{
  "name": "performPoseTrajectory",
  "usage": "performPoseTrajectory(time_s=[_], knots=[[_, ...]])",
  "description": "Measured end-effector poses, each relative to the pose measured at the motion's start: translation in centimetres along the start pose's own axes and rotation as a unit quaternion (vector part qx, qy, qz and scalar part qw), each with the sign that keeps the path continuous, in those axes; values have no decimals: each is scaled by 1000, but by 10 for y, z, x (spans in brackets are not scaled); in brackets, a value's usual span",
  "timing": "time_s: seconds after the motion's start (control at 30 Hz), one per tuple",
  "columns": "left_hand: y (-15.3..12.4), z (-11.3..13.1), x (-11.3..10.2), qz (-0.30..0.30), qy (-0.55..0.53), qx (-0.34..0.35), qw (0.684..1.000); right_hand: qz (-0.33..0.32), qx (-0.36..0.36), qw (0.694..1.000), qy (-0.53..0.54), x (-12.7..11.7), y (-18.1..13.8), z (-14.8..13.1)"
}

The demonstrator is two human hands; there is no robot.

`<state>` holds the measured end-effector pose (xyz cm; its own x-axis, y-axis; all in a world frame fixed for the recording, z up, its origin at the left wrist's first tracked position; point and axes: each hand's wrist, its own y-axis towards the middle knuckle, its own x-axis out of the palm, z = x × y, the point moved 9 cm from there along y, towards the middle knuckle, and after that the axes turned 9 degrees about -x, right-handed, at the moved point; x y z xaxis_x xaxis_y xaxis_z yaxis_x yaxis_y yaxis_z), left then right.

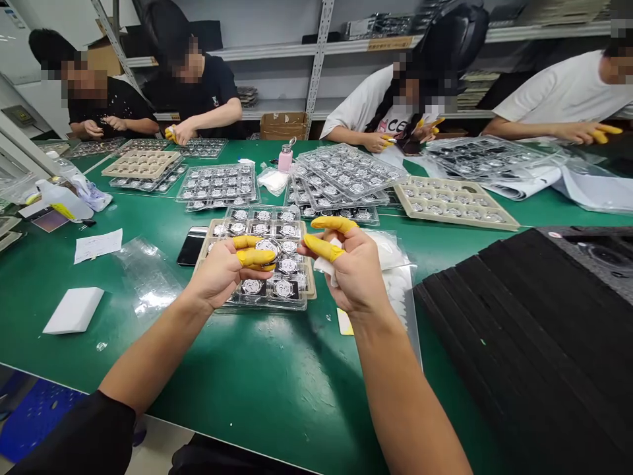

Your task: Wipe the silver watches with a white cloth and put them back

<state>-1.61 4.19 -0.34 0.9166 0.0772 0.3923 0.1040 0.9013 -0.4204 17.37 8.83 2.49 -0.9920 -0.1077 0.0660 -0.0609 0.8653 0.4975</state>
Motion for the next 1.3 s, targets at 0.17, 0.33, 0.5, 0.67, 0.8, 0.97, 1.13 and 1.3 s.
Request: performPoseTrajectory(time_s=[0.17,0.33,0.5,0.67,0.8,0.97,1.13,1.3], knots=[[-1,1,0,9,18,5,1000,-22,-38,996,-83,14,-8,-10],[1,5,3,10,108,50,993,-22,-187,951,-244,26,-18,-34],[-7,15,1,71,252,109,959,-45,-312,895,-316,43,-31,-42],[-9,23,-8,122,296,100,942,-59,-345,841,-412,55,-32,-29],[-5,22,-14,137,326,86,931,-63,-325,818,-471,61,-32,-19],[1,20,-19,147,331,88,928,-40,-355,805,-474,66,-35,-22],[-1,18,-12,129,317,123,932,21,-400,802,-442,63,-45,-37],[1,12,-8,125,341,147,920,42,-415,791,-447,61,-50,-40]])
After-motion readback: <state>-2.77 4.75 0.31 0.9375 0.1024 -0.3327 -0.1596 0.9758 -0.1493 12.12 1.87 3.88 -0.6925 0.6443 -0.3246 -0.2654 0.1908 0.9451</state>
